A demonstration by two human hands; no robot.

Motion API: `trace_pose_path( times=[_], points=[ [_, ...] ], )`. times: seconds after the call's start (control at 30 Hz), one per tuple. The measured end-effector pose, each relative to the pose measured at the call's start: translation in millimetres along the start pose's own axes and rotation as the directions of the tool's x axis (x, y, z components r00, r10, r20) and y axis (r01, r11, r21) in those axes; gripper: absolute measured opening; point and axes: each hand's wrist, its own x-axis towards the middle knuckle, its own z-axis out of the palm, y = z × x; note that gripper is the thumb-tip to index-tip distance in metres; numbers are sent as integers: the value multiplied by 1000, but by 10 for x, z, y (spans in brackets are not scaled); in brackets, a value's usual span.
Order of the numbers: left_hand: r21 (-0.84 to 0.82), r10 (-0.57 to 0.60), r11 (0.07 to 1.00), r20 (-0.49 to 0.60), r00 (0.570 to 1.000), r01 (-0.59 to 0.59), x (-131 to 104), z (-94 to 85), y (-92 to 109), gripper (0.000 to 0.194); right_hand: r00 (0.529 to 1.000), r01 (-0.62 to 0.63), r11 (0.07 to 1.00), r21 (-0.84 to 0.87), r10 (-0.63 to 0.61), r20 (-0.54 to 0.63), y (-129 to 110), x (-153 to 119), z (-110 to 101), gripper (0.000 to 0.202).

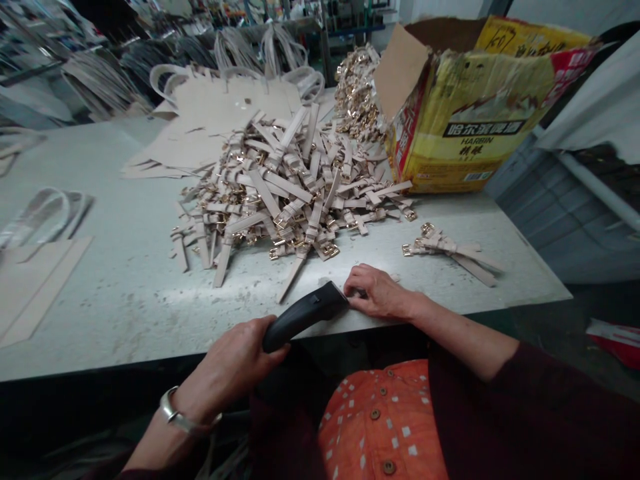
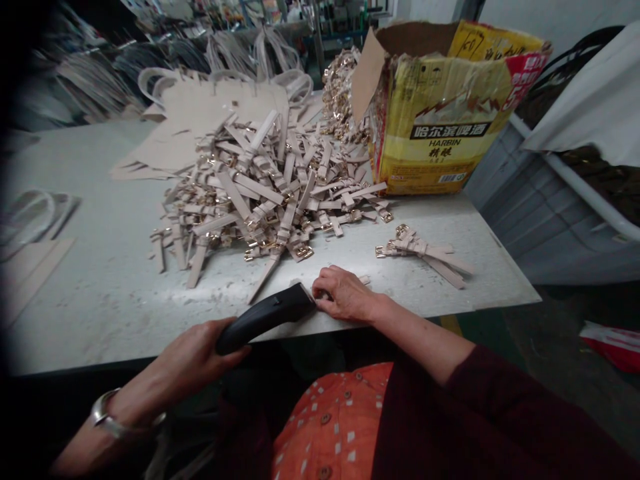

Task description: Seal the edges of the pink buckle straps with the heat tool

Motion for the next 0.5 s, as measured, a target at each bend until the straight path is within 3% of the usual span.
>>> trace_pose_path(
  times=[0.2,0.33,0.5],
  points=[
    [-47,7,999,-9,1000,-8,-23,62,-47,25,997,-47,996,74,42,62,13,44,-20,9],
    [-67,-4,998,-2,1000,4,-53,91,-96,26,987,-148,954,261,157,-16,22,17,-9,8],
    [-67,-16,998,11,1000,17,-82,89,-82,26,936,-221,836,503,327,-132,-34,-5,24,9]
  ],
)
